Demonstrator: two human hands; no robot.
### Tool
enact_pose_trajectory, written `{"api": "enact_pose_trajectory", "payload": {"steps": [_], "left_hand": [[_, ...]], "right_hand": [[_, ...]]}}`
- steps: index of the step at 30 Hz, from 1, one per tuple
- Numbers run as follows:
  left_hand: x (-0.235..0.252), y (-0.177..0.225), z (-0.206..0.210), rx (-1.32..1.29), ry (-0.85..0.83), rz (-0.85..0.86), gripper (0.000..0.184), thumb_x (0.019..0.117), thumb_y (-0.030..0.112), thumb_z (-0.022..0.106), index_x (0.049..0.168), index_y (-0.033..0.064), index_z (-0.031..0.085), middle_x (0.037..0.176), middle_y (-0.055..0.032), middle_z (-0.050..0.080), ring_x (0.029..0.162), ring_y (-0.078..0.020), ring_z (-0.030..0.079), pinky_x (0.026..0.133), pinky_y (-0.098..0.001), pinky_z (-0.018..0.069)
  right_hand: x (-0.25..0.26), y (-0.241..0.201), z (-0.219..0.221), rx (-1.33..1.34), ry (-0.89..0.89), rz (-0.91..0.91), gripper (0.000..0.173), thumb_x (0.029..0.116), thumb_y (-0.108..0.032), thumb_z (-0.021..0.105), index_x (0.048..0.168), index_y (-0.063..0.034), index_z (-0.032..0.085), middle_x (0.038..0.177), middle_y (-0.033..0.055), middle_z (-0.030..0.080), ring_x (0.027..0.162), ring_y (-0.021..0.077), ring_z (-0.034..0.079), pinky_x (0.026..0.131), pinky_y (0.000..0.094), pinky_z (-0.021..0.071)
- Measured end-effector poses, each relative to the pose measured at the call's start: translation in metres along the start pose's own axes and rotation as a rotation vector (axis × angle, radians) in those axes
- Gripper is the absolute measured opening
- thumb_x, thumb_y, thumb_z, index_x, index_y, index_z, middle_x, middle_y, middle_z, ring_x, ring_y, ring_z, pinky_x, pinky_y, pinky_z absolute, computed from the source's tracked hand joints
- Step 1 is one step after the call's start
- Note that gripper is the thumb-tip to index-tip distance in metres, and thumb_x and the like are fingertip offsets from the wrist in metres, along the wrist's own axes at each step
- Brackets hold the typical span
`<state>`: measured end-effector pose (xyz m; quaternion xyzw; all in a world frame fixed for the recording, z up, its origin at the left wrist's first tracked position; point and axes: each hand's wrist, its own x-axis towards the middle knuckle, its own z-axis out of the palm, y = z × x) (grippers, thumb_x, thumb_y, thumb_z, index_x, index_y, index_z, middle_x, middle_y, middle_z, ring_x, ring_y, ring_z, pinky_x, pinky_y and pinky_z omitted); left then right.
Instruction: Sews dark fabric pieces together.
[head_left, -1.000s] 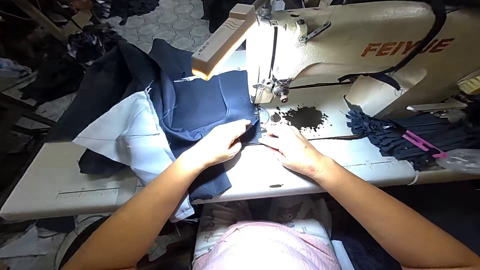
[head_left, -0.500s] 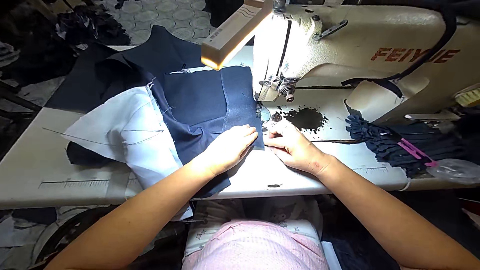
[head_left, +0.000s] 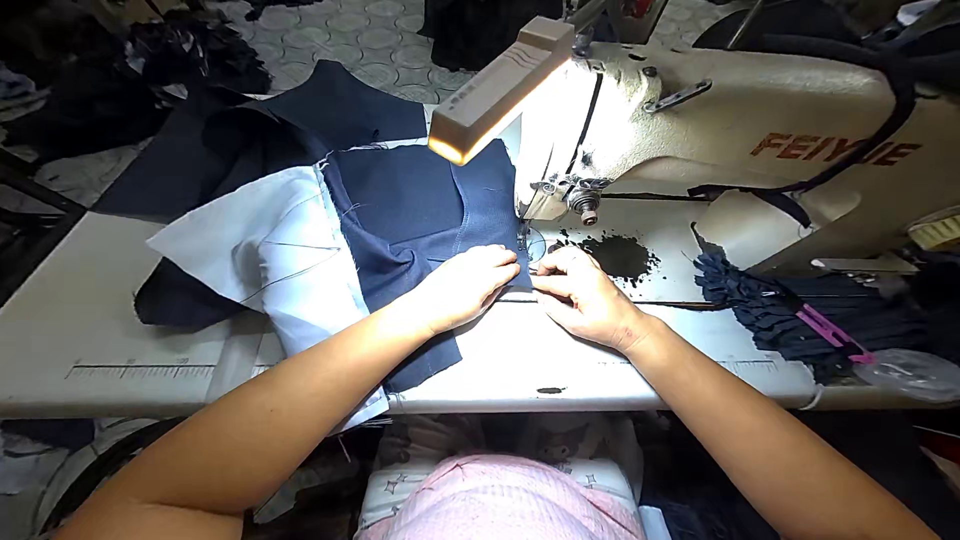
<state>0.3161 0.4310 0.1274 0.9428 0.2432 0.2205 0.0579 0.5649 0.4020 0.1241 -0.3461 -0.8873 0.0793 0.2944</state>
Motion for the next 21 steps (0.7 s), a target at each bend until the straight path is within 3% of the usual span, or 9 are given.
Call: {"api": "enact_pose_trajectory", "payload": {"steps": [4, 7, 12, 18, 21], "left_hand": [[-0.001, -0.002, 0.000, -0.029, 0.085, 0.041, 0.027, 0.0985, 0.005, 0.054, 0.114, -0.0027, 0.074, 0.121, -0.0193, 0.072, 0.121, -0.0353, 0.067, 0.105, -0.0457, 0.0521], [0.000, -0.001, -0.001, -0.027, 0.075, 0.052, 0.027, 0.0992, 0.005, 0.053, 0.114, -0.0028, 0.074, 0.121, -0.0191, 0.073, 0.121, -0.0356, 0.067, 0.105, -0.0461, 0.0518], [-0.003, -0.004, -0.001, -0.036, 0.054, 0.057, 0.029, 0.0999, 0.007, 0.051, 0.117, -0.0009, 0.074, 0.125, -0.0175, 0.072, 0.124, -0.0351, 0.065, 0.109, -0.0467, 0.0487], [-0.002, -0.015, -0.003, -0.055, 0.031, 0.088, 0.032, 0.0986, 0.006, 0.050, 0.119, 0.0000, 0.073, 0.127, -0.0170, 0.071, 0.126, -0.0347, 0.064, 0.110, -0.0477, 0.0470], [0.001, -0.020, -0.003, -0.058, 0.025, 0.087, 0.032, 0.0983, 0.005, 0.049, 0.118, 0.0003, 0.074, 0.127, -0.0169, 0.071, 0.126, -0.0343, 0.064, 0.110, -0.0481, 0.0469]], "right_hand": [[-0.003, -0.001, 0.002, -0.024, 0.030, -0.015, 0.029, 0.0917, -0.019, 0.056, 0.102, -0.0083, 0.081, 0.101, 0.0092, 0.071, 0.110, 0.0272, 0.063, 0.099, 0.0455, 0.0482], [-0.003, -0.002, 0.003, -0.030, 0.033, -0.022, 0.029, 0.0902, -0.018, 0.056, 0.099, -0.0072, 0.081, 0.100, 0.0101, 0.070, 0.109, 0.0283, 0.063, 0.099, 0.0458, 0.0483], [-0.002, -0.002, 0.002, -0.075, 0.013, -0.039, 0.029, 0.0925, -0.019, 0.054, 0.100, -0.0091, 0.081, 0.124, 0.0086, 0.072, 0.130, 0.0346, 0.057, 0.112, 0.0514, 0.0404], [0.001, -0.004, 0.000, -0.099, -0.032, -0.011, 0.037, 0.0929, -0.020, 0.051, 0.120, -0.0072, 0.073, 0.120, 0.0077, 0.073, 0.120, 0.0289, 0.062, 0.106, 0.0483, 0.0444], [0.001, -0.003, 0.000, -0.091, -0.023, -0.001, 0.035, 0.0937, -0.020, 0.051, 0.115, -0.0078, 0.076, 0.124, 0.0075, 0.073, 0.121, 0.0299, 0.063, 0.104, 0.0499, 0.0447]]}}
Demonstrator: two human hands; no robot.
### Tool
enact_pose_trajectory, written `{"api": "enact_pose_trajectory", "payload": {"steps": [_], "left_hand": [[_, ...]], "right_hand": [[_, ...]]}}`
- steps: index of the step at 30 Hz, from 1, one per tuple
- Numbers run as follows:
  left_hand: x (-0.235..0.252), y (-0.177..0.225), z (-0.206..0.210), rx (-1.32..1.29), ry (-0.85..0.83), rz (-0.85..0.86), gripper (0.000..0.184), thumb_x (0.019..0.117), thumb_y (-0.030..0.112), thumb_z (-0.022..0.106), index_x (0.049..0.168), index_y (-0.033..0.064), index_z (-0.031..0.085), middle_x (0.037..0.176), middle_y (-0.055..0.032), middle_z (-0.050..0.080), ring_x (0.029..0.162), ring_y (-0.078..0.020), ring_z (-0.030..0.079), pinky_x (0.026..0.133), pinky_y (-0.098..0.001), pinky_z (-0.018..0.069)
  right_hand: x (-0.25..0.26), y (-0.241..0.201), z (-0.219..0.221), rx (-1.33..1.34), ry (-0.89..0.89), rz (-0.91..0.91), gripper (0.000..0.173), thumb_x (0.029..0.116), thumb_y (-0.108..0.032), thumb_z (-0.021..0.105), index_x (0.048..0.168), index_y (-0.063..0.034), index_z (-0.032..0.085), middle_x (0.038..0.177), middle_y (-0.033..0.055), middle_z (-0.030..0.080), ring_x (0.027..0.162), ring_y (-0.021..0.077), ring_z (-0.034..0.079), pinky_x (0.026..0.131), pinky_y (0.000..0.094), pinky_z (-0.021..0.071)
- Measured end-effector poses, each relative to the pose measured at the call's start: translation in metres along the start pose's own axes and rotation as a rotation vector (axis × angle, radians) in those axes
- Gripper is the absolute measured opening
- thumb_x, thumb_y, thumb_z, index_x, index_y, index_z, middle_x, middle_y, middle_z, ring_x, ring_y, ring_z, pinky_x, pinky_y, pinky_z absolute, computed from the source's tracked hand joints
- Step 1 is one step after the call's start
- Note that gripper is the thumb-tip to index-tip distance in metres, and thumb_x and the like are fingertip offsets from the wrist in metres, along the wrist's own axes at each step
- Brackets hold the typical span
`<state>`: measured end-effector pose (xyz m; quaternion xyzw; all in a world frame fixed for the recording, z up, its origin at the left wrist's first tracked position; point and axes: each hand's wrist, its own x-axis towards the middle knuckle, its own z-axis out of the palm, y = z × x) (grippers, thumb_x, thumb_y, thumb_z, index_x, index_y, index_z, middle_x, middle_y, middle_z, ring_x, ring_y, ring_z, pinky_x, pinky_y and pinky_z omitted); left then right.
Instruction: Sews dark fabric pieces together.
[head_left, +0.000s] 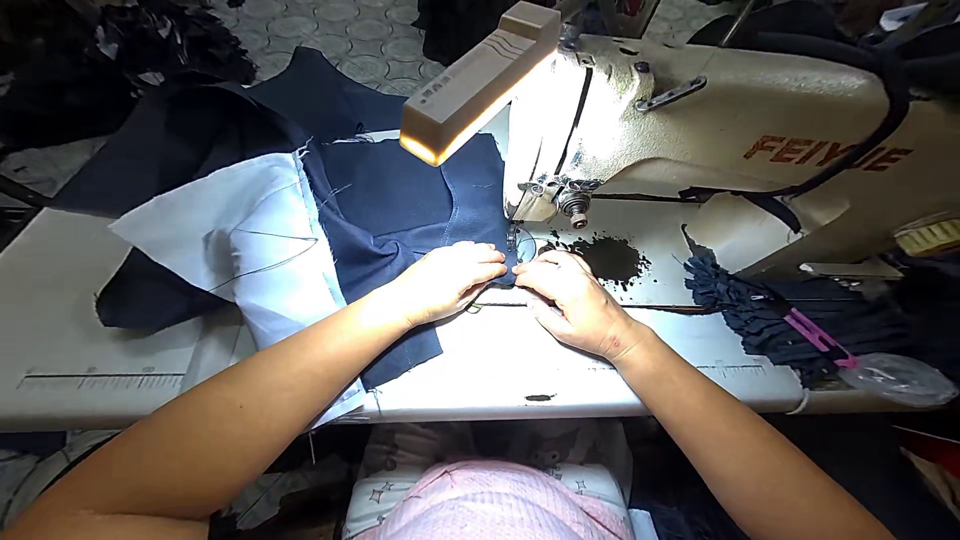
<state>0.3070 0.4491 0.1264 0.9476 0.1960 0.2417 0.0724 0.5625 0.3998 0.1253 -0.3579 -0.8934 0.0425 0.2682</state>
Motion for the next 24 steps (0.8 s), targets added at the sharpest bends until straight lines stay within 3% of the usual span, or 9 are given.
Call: {"api": "enact_pose_trajectory", "payload": {"steps": [5, 9, 11, 13, 17, 19, 21, 23, 24], "left_hand": [[0.004, -0.004, 0.000, -0.025, 0.019, 0.035, 0.031, 0.0991, 0.004, 0.049, 0.116, -0.0007, 0.074, 0.125, -0.0175, 0.072, 0.125, -0.0345, 0.065, 0.110, -0.0467, 0.0476], [0.006, -0.004, -0.008, 0.006, -0.066, -0.003, 0.033, 0.0984, 0.008, 0.050, 0.121, 0.0013, 0.072, 0.131, -0.0159, 0.069, 0.129, -0.0314, 0.063, 0.111, -0.0483, 0.0471], [0.015, 0.007, -0.016, 0.104, -0.168, -0.060, 0.032, 0.0930, 0.005, 0.056, 0.120, 0.0027, 0.073, 0.129, -0.0143, 0.068, 0.123, -0.0297, 0.065, 0.103, -0.0497, 0.0529], [0.028, 0.025, -0.018, 0.214, -0.267, -0.170, 0.025, 0.0883, 0.000, 0.064, 0.111, 0.0008, 0.074, 0.122, -0.0160, 0.070, 0.110, -0.0336, 0.070, 0.089, -0.0552, 0.0574], [0.050, 0.056, 0.000, 0.366, -0.386, -0.418, 0.003, 0.0863, -0.003, 0.070, 0.088, -0.0044, 0.068, 0.100, -0.0234, 0.069, 0.087, -0.0426, 0.070, 0.069, -0.0594, 0.0561], [0.048, 0.063, 0.010, 0.371, -0.316, -0.457, 0.004, 0.0885, -0.005, 0.066, 0.088, -0.0084, 0.066, 0.097, -0.0285, 0.067, 0.088, -0.0472, 0.069, 0.069, -0.0617, 0.0550], [0.037, 0.061, 0.019, 0.365, -0.183, -0.441, 0.012, 0.0955, -0.003, 0.056, 0.093, -0.0115, 0.063, 0.100, -0.0317, 0.065, 0.093, -0.0509, 0.068, 0.072, -0.0643, 0.0539], [0.022, 0.052, 0.028, 0.330, -0.050, -0.426, 0.023, 0.0990, 0.003, 0.046, 0.099, -0.0116, 0.064, 0.111, -0.0329, 0.067, 0.105, -0.0525, 0.067, 0.081, -0.0677, 0.0517], [0.017, 0.045, 0.031, 0.299, -0.009, -0.425, 0.028, 0.0997, 0.007, 0.045, 0.103, -0.0108, 0.066, 0.117, -0.0324, 0.067, 0.110, -0.0523, 0.065, 0.086, -0.0687, 0.0499]], "right_hand": [[-0.001, -0.002, -0.001, -0.032, -0.032, 0.068, 0.042, 0.0918, -0.022, 0.052, 0.127, -0.0041, 0.066, 0.122, 0.0094, 0.071, 0.119, 0.0288, 0.063, 0.106, 0.0498, 0.0429], [0.002, -0.009, -0.001, -0.007, -0.031, 0.108, 0.039, 0.0906, -0.015, 0.062, 0.128, -0.0069, 0.069, 0.120, 0.0071, 0.073, 0.120, 0.0283, 0.063, 0.106, 0.0525, 0.0450], [0.003, -0.010, -0.004, 0.005, -0.066, 0.127, 0.038, 0.0902, -0.014, 0.065, 0.128, -0.0084, 0.070, 0.122, 0.0054, 0.073, 0.122, 0.0267, 0.062, 0.107, 0.0515, 0.0449], [0.005, -0.012, -0.005, 0.017, -0.105, 0.142, 0.037, 0.0915, -0.013, 0.067, 0.128, -0.0087, 0.070, 0.123, 0.0056, 0.072, 0.124, 0.0263, 0.061, 0.109, 0.0505, 0.0438], [0.000, -0.014, -0.001, -0.070, -0.075, 0.101, 0.032, 0.0913, -0.010, 0.065, 0.123, -0.0065, 0.072, 0.119, 0.0074, 0.073, 0.125, 0.0265, 0.061, 0.108, 0.0478, 0.0445], [-0.010, -0.023, -0.006, -0.141, 0.010, 0.066, 0.030, 0.0886, -0.008, 0.069, 0.118, -0.0072, 0.075, 0.114, 0.0092, 0.074, 0.123, 0.0281, 0.062, 0.109, 0.0476, 0.0451], [-0.029, -0.033, -0.018, -0.196, 0.155, 0.087, 0.027, 0.0857, -0.005, 0.071, 0.111, -0.0072, 0.079, 0.112, 0.0106, 0.075, 0.119, 0.0288, 0.065, 0.104, 0.0461, 0.0482], [-0.056, -0.038, -0.045, -0.286, 0.293, 0.210, 0.023, 0.0822, 0.002, 0.071, 0.102, -0.0045, 0.079, 0.110, 0.0125, 0.074, 0.113, 0.0289, 0.067, 0.099, 0.0444, 0.0524], [-0.073, -0.037, -0.065, -0.333, 0.376, 0.310, 0.019, 0.0845, 0.003, 0.069, 0.099, -0.0035, 0.079, 0.109, 0.0137, 0.075, 0.110, 0.0298, 0.069, 0.096, 0.0450, 0.0544]]}}
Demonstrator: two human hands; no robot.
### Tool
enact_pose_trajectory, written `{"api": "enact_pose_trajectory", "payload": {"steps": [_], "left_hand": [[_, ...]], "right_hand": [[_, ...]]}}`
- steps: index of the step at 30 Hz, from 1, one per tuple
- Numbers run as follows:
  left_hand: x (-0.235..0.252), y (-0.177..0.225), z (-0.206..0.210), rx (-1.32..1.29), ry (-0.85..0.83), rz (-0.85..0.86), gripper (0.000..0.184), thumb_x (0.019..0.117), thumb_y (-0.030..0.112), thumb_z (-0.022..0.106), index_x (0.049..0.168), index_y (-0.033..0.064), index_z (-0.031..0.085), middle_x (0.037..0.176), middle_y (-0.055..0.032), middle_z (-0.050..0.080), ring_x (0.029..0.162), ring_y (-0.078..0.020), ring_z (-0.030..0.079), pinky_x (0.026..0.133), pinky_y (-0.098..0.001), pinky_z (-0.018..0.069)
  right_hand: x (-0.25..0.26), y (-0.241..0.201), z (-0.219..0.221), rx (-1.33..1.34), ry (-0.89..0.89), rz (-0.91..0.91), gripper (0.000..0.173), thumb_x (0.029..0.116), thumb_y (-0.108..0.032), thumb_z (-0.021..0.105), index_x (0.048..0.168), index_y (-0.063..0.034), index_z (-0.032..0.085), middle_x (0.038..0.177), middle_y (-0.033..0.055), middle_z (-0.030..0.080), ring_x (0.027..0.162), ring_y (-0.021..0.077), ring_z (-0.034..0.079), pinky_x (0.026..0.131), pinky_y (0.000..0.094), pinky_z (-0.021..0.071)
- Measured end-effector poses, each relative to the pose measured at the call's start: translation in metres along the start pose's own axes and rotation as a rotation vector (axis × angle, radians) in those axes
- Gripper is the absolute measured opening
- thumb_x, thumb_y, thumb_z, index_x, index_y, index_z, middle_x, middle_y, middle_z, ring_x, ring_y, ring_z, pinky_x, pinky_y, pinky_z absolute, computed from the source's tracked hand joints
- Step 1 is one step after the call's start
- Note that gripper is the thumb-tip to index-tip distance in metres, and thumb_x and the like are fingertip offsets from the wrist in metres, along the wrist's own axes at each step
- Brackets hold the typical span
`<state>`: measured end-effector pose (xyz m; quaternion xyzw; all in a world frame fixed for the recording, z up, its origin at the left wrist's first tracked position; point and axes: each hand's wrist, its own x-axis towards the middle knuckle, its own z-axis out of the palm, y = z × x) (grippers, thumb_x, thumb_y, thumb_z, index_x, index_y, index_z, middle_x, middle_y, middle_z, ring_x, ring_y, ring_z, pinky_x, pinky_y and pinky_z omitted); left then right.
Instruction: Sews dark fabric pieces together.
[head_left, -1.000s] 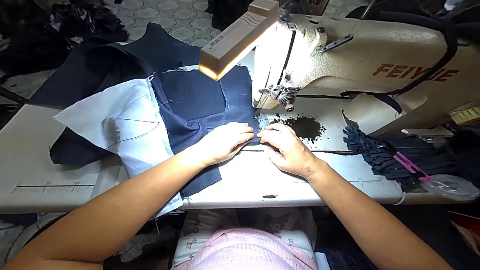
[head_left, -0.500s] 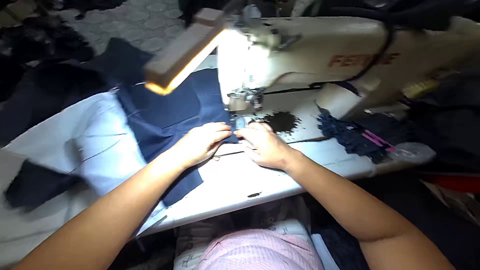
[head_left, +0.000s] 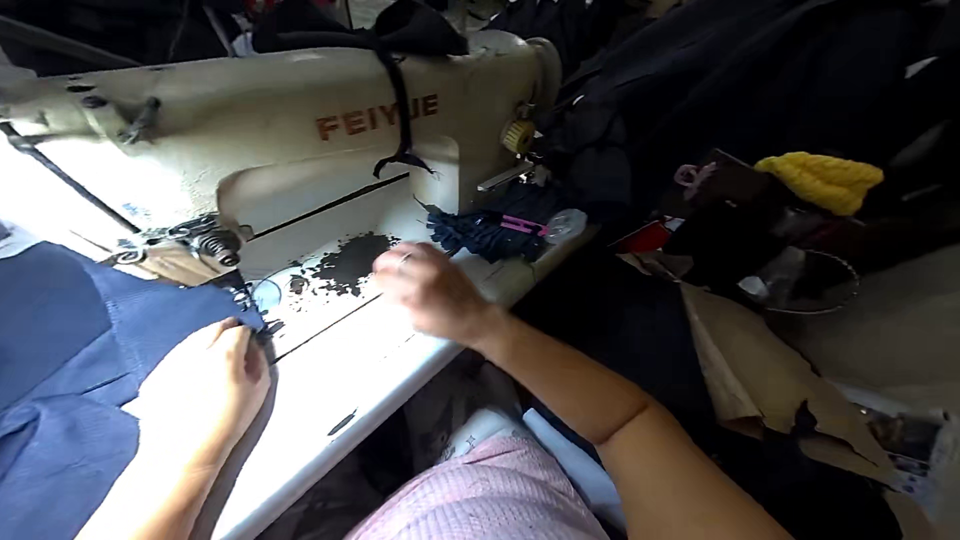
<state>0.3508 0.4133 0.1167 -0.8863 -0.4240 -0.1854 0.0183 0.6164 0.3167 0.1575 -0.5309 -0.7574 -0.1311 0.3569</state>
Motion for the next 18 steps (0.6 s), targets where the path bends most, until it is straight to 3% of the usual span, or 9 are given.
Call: {"api": "enact_pose_trajectory", "payload": {"steps": [2, 5, 7, 11, 18], "left_hand": [[-0.002, -0.011, 0.007, -0.044, 0.033, 0.005, 0.032, 0.1007, 0.011, 0.043, 0.105, -0.0096, 0.067, 0.122, -0.0312, 0.066, 0.116, -0.0511, 0.064, 0.092, -0.0691, 0.0476], [-0.002, -0.010, 0.007, -0.037, 0.033, -0.004, 0.031, 0.1012, 0.009, 0.043, 0.102, -0.0105, 0.067, 0.120, -0.0315, 0.067, 0.115, -0.0510, 0.064, 0.093, -0.0679, 0.0477], [-0.001, -0.012, 0.010, -0.043, 0.040, -0.006, 0.031, 0.1001, 0.008, 0.042, 0.101, -0.0108, 0.067, 0.119, -0.0315, 0.067, 0.115, -0.0509, 0.064, 0.093, -0.0678, 0.0473], [-0.001, -0.022, 0.020, -0.062, 0.073, 0.004, 0.034, 0.0992, 0.011, 0.041, 0.105, -0.0103, 0.067, 0.120, -0.0307, 0.067, 0.115, -0.0499, 0.064, 0.093, -0.0680, 0.0469], [0.000, -0.016, 0.014, -0.051, 0.053, -0.010, 0.031, 0.0995, 0.007, 0.042, 0.103, -0.0112, 0.067, 0.119, -0.0319, 0.067, 0.114, -0.0512, 0.064, 0.092, -0.0686, 0.0469]], "right_hand": [[-0.010, 0.033, -0.048, -0.149, 0.016, 0.297, 0.015, 0.0927, -0.002, 0.064, 0.099, -0.0009, 0.078, 0.111, 0.0176, 0.074, 0.111, 0.0334, 0.070, 0.096, 0.0488, 0.0550], [-0.020, 0.088, -0.114, -0.284, -0.239, 0.761, 0.022, 0.0999, -0.008, 0.057, 0.111, 0.0009, 0.074, 0.122, 0.0240, 0.068, 0.122, 0.0406, 0.062, 0.103, 0.0592, 0.0480], [-0.026, 0.115, -0.135, -0.326, -0.373, 0.935, 0.022, 0.1003, -0.008, 0.057, 0.113, -0.0013, 0.074, 0.123, 0.0224, 0.069, 0.121, 0.0391, 0.063, 0.101, 0.0606, 0.0487], [-0.031, 0.132, -0.141, -0.430, -0.583, 1.088, 0.020, 0.0971, -0.010, 0.060, 0.110, -0.0027, 0.074, 0.121, 0.0220, 0.070, 0.118, 0.0406, 0.065, 0.094, 0.0640, 0.0510], [-0.045, 0.143, -0.122, -0.415, -0.544, 1.173, 0.021, 0.0941, -0.011, 0.065, 0.109, 0.0004, 0.075, 0.120, 0.0249, 0.069, 0.118, 0.0413, 0.065, 0.098, 0.0613, 0.0509]]}}
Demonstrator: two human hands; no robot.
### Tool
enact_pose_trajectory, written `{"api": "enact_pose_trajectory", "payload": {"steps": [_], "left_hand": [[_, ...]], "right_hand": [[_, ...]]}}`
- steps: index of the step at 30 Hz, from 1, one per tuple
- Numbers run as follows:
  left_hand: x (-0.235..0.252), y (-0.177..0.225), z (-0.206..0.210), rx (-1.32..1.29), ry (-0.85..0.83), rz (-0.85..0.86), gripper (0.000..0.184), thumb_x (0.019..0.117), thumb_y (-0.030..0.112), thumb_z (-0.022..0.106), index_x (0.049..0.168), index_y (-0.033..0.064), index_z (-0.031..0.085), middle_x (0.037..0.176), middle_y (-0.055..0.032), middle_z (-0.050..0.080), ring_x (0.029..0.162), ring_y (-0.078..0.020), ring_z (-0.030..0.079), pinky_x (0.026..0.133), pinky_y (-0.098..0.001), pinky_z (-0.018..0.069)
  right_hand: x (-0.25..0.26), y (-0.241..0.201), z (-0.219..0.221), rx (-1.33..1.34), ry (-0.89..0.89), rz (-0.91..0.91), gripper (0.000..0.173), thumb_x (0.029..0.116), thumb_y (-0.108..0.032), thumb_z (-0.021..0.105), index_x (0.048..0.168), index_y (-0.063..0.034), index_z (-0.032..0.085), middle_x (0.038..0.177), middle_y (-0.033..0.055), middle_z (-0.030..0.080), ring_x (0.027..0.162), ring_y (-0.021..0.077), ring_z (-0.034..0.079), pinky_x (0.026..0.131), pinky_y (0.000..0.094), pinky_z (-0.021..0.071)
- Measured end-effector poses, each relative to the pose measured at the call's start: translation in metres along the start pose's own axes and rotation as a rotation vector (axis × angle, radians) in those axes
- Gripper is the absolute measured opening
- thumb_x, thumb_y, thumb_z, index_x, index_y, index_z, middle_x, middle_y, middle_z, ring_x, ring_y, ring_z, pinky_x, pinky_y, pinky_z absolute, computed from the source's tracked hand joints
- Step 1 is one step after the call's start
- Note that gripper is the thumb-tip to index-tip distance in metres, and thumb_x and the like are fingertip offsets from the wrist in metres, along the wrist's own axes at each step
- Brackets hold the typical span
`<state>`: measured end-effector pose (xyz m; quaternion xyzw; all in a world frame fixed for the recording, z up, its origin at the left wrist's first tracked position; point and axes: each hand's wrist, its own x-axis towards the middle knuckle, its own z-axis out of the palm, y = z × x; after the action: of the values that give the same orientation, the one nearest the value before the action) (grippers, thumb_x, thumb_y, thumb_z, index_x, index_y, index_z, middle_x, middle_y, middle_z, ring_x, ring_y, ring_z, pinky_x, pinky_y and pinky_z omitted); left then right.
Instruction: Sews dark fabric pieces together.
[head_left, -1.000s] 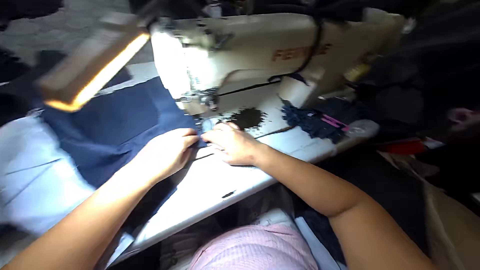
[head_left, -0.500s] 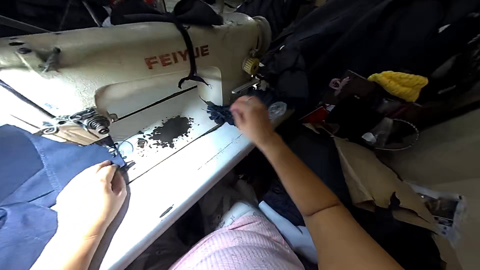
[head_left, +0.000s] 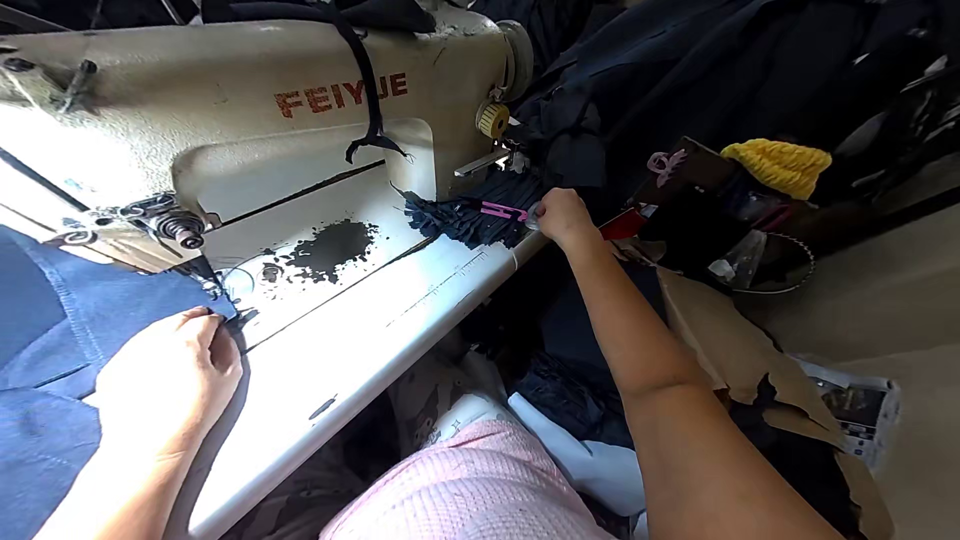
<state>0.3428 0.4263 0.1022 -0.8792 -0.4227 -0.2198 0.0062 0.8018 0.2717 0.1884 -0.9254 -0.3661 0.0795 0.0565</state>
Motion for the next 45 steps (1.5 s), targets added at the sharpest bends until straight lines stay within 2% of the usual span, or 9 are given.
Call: {"api": "enact_pose_trajectory", "payload": {"steps": [6, 14, 16, 22, 24, 27, 32, 39, 45], "left_hand": [[-0.001, 0.006, -0.005, 0.012, -0.006, -0.031, 0.030, 0.1001, 0.008, 0.045, 0.106, -0.0095, 0.068, 0.121, -0.0299, 0.067, 0.115, -0.0498, 0.064, 0.093, -0.0680, 0.0473], [0.001, 0.020, -0.016, 0.024, -0.004, -0.011, 0.026, 0.0980, 0.003, 0.047, 0.103, -0.0105, 0.069, 0.118, -0.0308, 0.068, 0.111, -0.0503, 0.066, 0.088, -0.0667, 0.0499], [0.001, 0.020, -0.017, 0.021, -0.001, -0.007, 0.027, 0.0978, 0.003, 0.047, 0.103, -0.0103, 0.069, 0.117, -0.0303, 0.069, 0.111, -0.0501, 0.066, 0.088, -0.0662, 0.0501], [0.002, 0.018, -0.017, 0.022, -0.014, 0.002, 0.023, 0.0970, 0.002, 0.050, 0.101, -0.0100, 0.069, 0.117, -0.0293, 0.069, 0.111, -0.0489, 0.067, 0.088, -0.0659, 0.0507], [0.002, 0.019, -0.017, 0.027, -0.027, -0.011, 0.023, 0.0974, 0.003, 0.050, 0.103, -0.0099, 0.069, 0.118, -0.0294, 0.069, 0.112, -0.0492, 0.066, 0.089, -0.0668, 0.0506], [0.001, 0.018, -0.017, 0.021, -0.028, -0.018, 0.024, 0.0975, 0.003, 0.050, 0.105, -0.0100, 0.069, 0.119, -0.0302, 0.068, 0.113, -0.0499, 0.066, 0.089, -0.0670, 0.0502], [0.001, 0.018, -0.016, 0.023, -0.021, -0.009, 0.025, 0.0982, 0.004, 0.049, 0.105, -0.0099, 0.069, 0.119, -0.0300, 0.068, 0.113, -0.0495, 0.066, 0.089, -0.0667, 0.0501], [0.000, 0.017, -0.015, 0.013, -0.018, -0.020, 0.026, 0.0994, 0.004, 0.048, 0.106, -0.0100, 0.069, 0.120, -0.0302, 0.068, 0.113, -0.0497, 0.066, 0.090, -0.0680, 0.0489], [0.000, 0.016, -0.014, 0.008, -0.008, -0.021, 0.026, 0.0990, 0.003, 0.048, 0.105, -0.0101, 0.069, 0.120, -0.0306, 0.067, 0.112, -0.0502, 0.066, 0.089, -0.0682, 0.0489]], "right_hand": [[0.012, 0.005, 0.005, -0.002, -0.005, -0.099, 0.022, 0.0953, -0.015, 0.068, 0.108, 0.0028, 0.074, 0.117, 0.0248, 0.070, 0.117, 0.0405, 0.065, 0.099, 0.0592, 0.0502], [-0.004, -0.028, -0.002, -0.147, -0.112, 0.091, 0.029, 0.0997, -0.009, 0.059, 0.116, 0.0135, 0.065, 0.136, 0.0328, 0.055, 0.130, 0.0451, 0.055, 0.102, 0.0584, 0.0494], [-0.006, -0.035, -0.005, -0.177, -0.126, 0.091, 0.028, 0.0997, -0.008, 0.059, 0.116, 0.0142, 0.064, 0.135, 0.0329, 0.056, 0.131, 0.0456, 0.055, 0.102, 0.0590, 0.0485], [0.002, -0.026, -0.008, -0.075, -0.061, 0.106, 0.025, 0.0917, -0.013, 0.070, 0.104, 0.0090, 0.069, 0.120, 0.0290, 0.066, 0.117, 0.0429, 0.064, 0.094, 0.0618, 0.0520], [0.004, -0.016, -0.010, 0.028, -0.041, 0.101, 0.027, 0.0926, -0.013, 0.068, 0.111, 0.0066, 0.071, 0.122, 0.0292, 0.066, 0.117, 0.0443, 0.064, 0.096, 0.0642, 0.0503], [0.009, -0.006, -0.012, 0.157, -0.030, 0.110, 0.027, 0.0932, -0.011, 0.067, 0.116, 0.0034, 0.072, 0.119, 0.0272, 0.068, 0.109, 0.0412, 0.068, 0.095, 0.0611, 0.0524], [0.020, 0.005, -0.014, 0.242, 0.017, 0.071, 0.021, 0.0877, -0.008, 0.078, 0.103, 0.0054, 0.072, 0.108, 0.0246, 0.071, 0.096, 0.0360, 0.072, 0.090, 0.0542, 0.0573], [0.023, 0.009, -0.016, 0.403, -0.025, 0.100, 0.020, 0.0973, -0.002, 0.060, 0.115, 0.0036, 0.069, 0.108, 0.0215, 0.072, 0.086, 0.0264, 0.074, 0.081, 0.0421, 0.0606], [0.025, 0.010, -0.023, 0.470, -0.044, 0.131, 0.023, 0.0952, 0.000, 0.061, 0.117, 0.0028, 0.068, 0.109, 0.0211, 0.071, 0.087, 0.0256, 0.074, 0.081, 0.0405, 0.0614]]}}
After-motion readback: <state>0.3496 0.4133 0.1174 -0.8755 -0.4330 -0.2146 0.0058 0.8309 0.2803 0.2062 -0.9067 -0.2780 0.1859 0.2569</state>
